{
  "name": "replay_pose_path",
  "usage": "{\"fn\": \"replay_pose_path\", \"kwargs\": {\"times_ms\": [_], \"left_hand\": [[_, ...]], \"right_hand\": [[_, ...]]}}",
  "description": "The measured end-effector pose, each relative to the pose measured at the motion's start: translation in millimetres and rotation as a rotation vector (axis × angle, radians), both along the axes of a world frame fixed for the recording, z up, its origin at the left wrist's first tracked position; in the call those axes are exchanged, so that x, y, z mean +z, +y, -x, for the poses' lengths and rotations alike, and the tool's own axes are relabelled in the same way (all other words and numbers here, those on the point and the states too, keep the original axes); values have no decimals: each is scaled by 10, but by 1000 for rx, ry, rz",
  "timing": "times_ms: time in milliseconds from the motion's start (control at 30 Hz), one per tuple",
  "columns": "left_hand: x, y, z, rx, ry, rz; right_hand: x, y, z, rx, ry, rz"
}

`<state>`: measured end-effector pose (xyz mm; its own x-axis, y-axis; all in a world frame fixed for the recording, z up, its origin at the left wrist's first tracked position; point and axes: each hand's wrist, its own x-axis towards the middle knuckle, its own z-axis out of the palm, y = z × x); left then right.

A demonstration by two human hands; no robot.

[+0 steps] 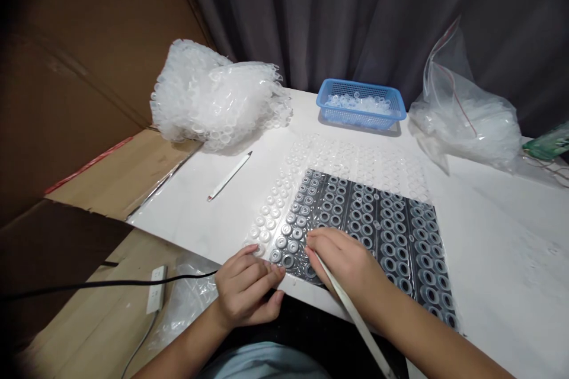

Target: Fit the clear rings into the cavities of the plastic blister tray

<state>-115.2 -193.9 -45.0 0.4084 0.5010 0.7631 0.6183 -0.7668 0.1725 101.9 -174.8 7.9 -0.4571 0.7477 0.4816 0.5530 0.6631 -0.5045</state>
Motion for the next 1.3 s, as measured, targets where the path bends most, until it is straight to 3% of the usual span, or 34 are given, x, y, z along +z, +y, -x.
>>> {"fn": "replay_pose_path", "kwargs": {"times_ms": [267,467,667,933,1067,1200,1300], "left_hand": [[16,-6,-7,89,92,40],[-6,-3,-17,87,75,33],[19,10,-32,91,71,29],[3,11,-33,88,57,23],[-5,13,-34,84,58,28],[26,25,-47,80,53,20],[47,36,-55,79,60,23]], "right_hand": [[-67,68,56,98,145,424],[-153,79,65,113,174,463],[-135,87,61,134,139,396],[-202,105,114,235,75,95],[-232,65,117,189,-24,0],[-119,4,103,211,-239,-103],[-83,14,61,128,-206,-186]]}}
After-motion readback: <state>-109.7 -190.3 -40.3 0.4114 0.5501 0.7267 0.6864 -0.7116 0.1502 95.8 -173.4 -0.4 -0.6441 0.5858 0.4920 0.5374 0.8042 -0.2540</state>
